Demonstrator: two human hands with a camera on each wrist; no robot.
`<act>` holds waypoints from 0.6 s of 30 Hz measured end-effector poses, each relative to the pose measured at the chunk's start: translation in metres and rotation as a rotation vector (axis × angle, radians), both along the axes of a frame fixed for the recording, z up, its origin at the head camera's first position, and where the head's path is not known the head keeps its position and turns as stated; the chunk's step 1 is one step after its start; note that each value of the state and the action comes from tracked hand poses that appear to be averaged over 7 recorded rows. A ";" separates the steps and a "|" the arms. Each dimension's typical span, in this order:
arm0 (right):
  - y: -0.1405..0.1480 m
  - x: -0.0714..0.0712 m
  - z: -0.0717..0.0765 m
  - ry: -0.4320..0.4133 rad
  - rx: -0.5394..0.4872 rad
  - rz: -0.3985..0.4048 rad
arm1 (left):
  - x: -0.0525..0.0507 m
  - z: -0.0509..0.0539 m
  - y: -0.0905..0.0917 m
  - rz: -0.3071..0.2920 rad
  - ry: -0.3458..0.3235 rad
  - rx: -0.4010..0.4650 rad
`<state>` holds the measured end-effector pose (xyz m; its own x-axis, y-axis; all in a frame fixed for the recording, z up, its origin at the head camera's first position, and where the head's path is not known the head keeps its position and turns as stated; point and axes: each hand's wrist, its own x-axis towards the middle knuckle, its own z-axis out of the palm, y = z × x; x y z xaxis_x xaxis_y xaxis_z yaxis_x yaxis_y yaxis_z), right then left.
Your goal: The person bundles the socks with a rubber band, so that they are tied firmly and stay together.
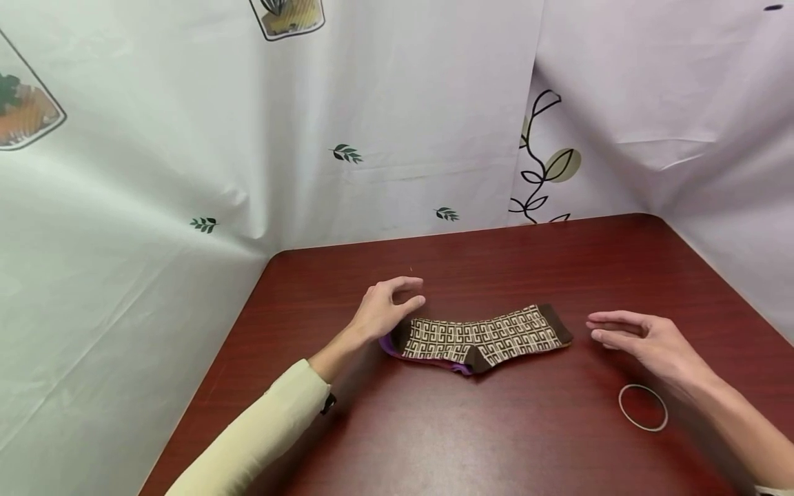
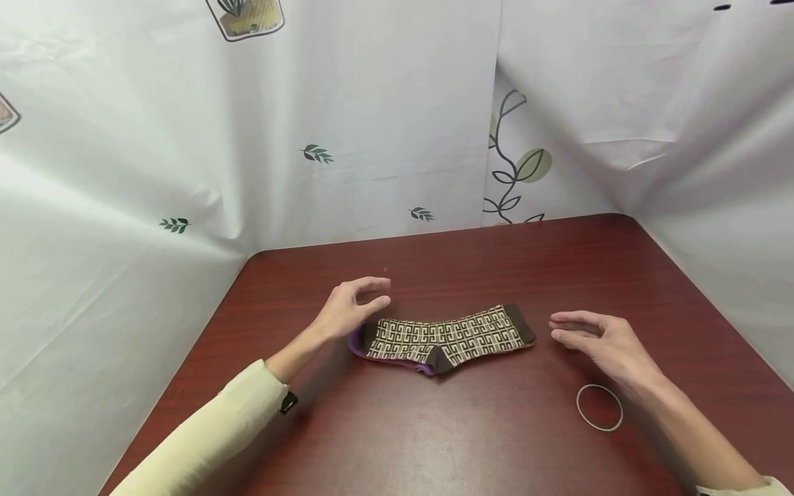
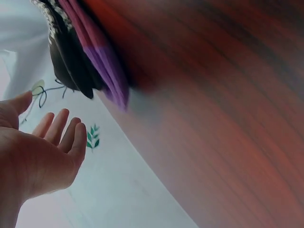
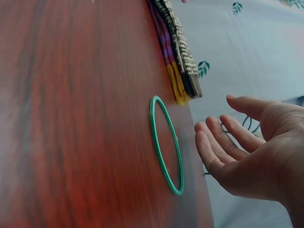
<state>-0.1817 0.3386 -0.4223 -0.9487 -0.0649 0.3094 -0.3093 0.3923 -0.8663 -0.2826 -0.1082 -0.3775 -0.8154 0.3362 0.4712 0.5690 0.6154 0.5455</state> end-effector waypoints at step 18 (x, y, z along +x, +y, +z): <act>0.033 0.019 -0.013 -0.042 0.093 0.123 | 0.012 -0.002 0.071 -0.177 -0.014 -0.072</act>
